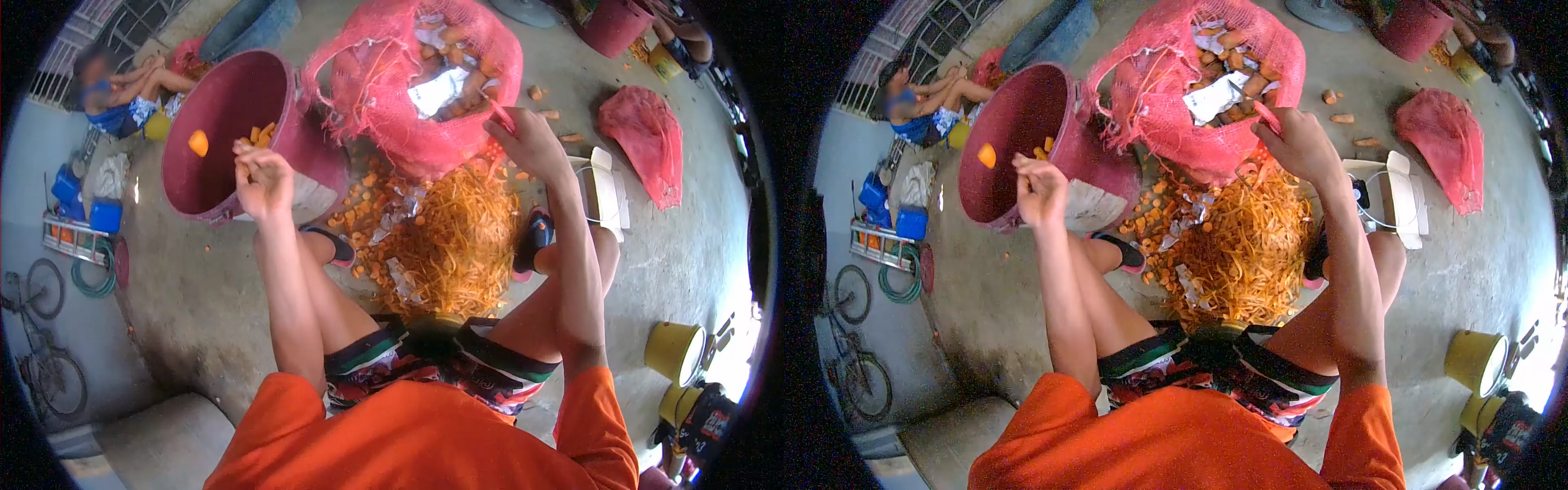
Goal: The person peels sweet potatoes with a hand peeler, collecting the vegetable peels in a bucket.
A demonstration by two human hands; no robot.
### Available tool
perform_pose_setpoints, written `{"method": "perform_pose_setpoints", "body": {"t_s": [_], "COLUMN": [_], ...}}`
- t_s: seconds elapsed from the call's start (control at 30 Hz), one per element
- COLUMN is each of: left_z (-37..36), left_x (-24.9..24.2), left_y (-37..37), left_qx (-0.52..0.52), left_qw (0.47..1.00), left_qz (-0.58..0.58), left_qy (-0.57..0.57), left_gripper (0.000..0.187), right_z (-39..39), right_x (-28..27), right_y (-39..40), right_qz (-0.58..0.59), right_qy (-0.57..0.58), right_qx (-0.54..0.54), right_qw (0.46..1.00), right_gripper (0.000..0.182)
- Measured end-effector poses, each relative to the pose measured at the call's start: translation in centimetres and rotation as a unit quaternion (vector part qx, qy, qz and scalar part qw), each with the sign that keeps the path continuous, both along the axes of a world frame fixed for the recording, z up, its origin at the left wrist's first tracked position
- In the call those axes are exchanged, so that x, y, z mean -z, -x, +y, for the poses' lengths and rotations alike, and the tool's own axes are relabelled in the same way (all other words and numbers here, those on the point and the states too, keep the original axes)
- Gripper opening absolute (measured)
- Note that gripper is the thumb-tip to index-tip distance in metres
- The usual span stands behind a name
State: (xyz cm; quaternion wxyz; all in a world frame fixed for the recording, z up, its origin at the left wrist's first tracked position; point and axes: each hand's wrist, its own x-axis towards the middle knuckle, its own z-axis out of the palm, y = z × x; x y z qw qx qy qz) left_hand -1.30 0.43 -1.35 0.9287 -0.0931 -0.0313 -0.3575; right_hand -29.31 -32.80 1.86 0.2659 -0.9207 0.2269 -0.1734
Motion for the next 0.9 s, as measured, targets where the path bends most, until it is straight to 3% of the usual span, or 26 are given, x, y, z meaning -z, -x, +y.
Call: {"method": "perform_pose_setpoints", "body": {"t_s": [0.1,0.17,0.2,0.23,0.27,0.33,0.37,0.4,0.43,0.53,0.63,0.67,0.83,0.9], "left_z": [-3.0,-7.1,-9.7,-13.0,-15.2,-21.3,-24.2,-27.0,-29.0,-33.5,-35.1,-35.5,-32.9,-30.5], "left_x": [0.3,0.2,-1.2,-2.2,-2.6,-0.9,0.4,1.2,2.2,4.9,5.5,5.2,5.0,4.5], "left_y": [3.1,5.6,7.0,8.8,9.6,10.5,9.9,9.8,9.4,8.3,8.1,8.0,7.1,7.2], "left_qx": [0.062,0.056,0.059,0.035,0.052,-0.046,-0.158,-0.125,-0.124,-0.314,-0.262,-0.247,-0.266,-0.187], "left_qw": [0.988,0.948,0.892,0.788,0.707,0.574,0.471,0.405,0.405,0.141,0.078,0.035,-0.047,0.177], "left_qz": [-0.088,-0.191,-0.212,-0.322,-0.457,-0.642,-0.742,-0.749,-0.751,-0.777,-0.762,-0.759,-0.780,-0.758], "left_qy": [-0.112,-0.250,-0.395,-0.523,-0.537,-0.506,-0.451,-0.509,-0.506,-0.528,-0.587,-0.602,-0.565,-0.599], "left_gripper": [0.034,0.025,0.024,0.024,0.023,0.020,0.021,0.028,0.028,0.031,0.030,0.029,0.035,0.038], "right_z": [-0.8,-1.5,-1.9,-2.3,-2.6,-3.2,-3.6,-3.8,-4.0,-5.0,-5.2,-5.2,-4.7,-4.2], "right_x": [-0.7,-2.1,-2.4,-2.5,-2.6,-2.7,-2.7,-2.5,-2.2,-1.5,-1.3,-1.6,-1.9,-1.7], "right_y": [0.7,1.4,1.7,2.1,2.4,3.0,3.4,3.7,4.0,4.7,5.5,5.7,5.6,5.4], "right_qz": [-0.024,0.010,0.009,-0.023,-0.055,-0.063,-0.068,-0.070,-0.079,-0.084,-0.056,-0.042,-0.057,-0.054], "right_qy": [0.004,-0.022,-0.021,-0.037,-0.053,-0.047,-0.039,-0.040,-0.024,-0.002,0.020,0.010,0.028,0.025], "right_qx": [0.023,0.050,0.055,0.058,0.060,0.056,0.050,0.053,0.062,0.098,0.137,0.125,0.100,0.082], "right_qw": [0.999,0.998,0.998,0.997,0.995,0.995,0.996,0.995,0.995,0.992,0.989,0.991,0.993,0.995], "right_gripper": [0.037,0.036,0.036,0.034,0.033,0.032,0.031,0.031,0.030,0.029,0.029,0.028,0.024,0.024]}}
